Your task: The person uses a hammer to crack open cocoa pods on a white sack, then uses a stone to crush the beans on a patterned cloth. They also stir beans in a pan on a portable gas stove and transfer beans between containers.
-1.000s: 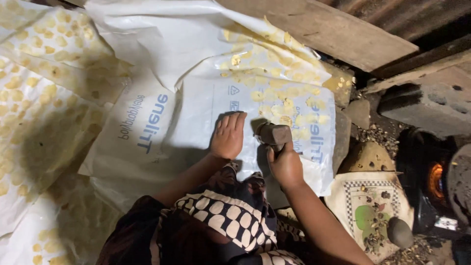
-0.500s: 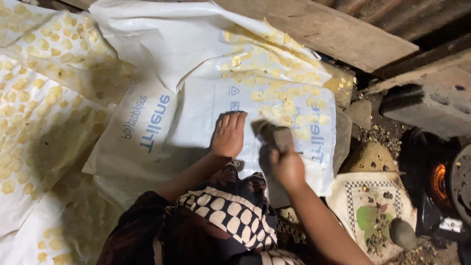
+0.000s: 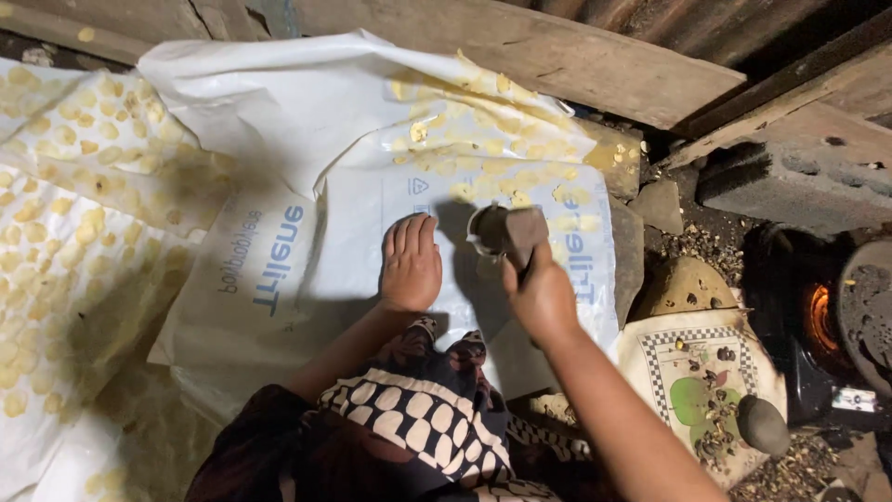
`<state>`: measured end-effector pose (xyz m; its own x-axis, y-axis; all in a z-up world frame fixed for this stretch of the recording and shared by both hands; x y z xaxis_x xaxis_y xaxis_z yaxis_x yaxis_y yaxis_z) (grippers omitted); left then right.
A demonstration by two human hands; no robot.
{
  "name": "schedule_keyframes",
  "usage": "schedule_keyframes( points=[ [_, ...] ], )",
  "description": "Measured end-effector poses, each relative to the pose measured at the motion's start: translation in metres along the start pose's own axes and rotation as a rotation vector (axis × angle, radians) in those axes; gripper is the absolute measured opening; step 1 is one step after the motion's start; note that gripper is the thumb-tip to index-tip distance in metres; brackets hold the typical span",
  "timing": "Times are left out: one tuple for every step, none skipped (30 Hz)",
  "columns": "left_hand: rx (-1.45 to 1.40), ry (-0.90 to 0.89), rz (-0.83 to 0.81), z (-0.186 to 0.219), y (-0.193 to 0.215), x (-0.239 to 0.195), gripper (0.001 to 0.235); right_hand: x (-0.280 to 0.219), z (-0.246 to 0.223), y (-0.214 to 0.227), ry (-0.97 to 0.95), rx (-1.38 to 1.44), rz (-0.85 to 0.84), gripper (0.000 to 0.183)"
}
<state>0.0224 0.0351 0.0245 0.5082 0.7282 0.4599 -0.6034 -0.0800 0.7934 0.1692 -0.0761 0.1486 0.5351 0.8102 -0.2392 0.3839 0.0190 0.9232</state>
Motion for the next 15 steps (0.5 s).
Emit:
schedule_keyframes(
  points=[
    [0.001,-0.011,0.001,0.001,0.003,0.002,0.049,0.003,0.006,-0.022,-0.004,0.007,0.007,0.048],
    [-0.024,0.033,-0.037,0.0,0.005,0.004,0.054,0.007,0.012,-0.045,-0.021,-0.027,-0.032,0.046],
    [-0.054,0.078,-0.08,0.003,0.006,0.002,0.06,0.006,0.021,-0.069,-0.042,-0.064,-0.075,0.043],
    [-0.058,0.069,-0.084,0.007,0.006,0.002,0.06,0.007,0.027,-0.068,-0.052,-0.06,-0.072,0.043],
    [-0.054,0.113,-0.167,0.007,0.004,0.003,0.067,0.009,0.031,-0.068,-0.049,-0.048,-0.092,0.045],
    [-0.049,0.156,-0.249,0.007,0.003,0.005,0.075,0.012,0.035,-0.068,-0.046,-0.036,-0.112,0.047],
    [-0.052,0.141,-0.253,0.008,0.008,0.004,0.075,0.02,0.042,-0.067,-0.059,-0.03,-0.104,0.047],
    [-0.024,0.162,-0.343,0.007,0.011,0.003,0.075,0.029,0.048,-0.066,-0.042,0.017,-0.12,0.046],
    [0.006,0.181,-0.427,0.008,0.011,0.005,0.074,0.041,0.057,-0.063,-0.024,0.063,-0.131,0.044],
    [0.002,0.163,-0.426,0.003,0.006,0.003,0.074,0.04,0.061,-0.056,-0.035,0.068,-0.118,0.044],
    [0.042,0.16,-0.435,-0.002,0.002,-0.004,0.077,0.036,0.066,-0.051,-0.047,0.063,-0.088,0.044],
    [0.082,0.156,-0.443,-0.008,-0.004,-0.01,0.08,0.032,0.072,-0.046,-0.059,0.059,-0.059,0.044],
    [0.078,0.137,-0.461,-0.008,0.0,-0.009,0.08,0.034,0.077,-0.055,-0.084,0.067,-0.06,0.044],
    [0.113,0.133,-0.416,-0.007,0.005,-0.006,0.081,0.036,0.082,-0.062,-0.069,0.063,-0.059,0.042],
    [0.135,0.102,-0.372,-0.001,0.005,0.004,0.082,0.038,0.095,-0.064,-0.078,0.061,-0.042,0.04]
  ],
)
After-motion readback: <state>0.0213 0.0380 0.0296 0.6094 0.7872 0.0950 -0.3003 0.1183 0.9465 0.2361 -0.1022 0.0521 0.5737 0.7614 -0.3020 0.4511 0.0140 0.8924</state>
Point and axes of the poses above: each hand's wrist, its own x-axis towards the middle knuckle, its own y-axis out of the back of the hand, z = x × y, the point moved 4 cm from there along x, towards the middle knuckle, and after that the axes turned 7 degrees about -x, right-handed, at the moved point
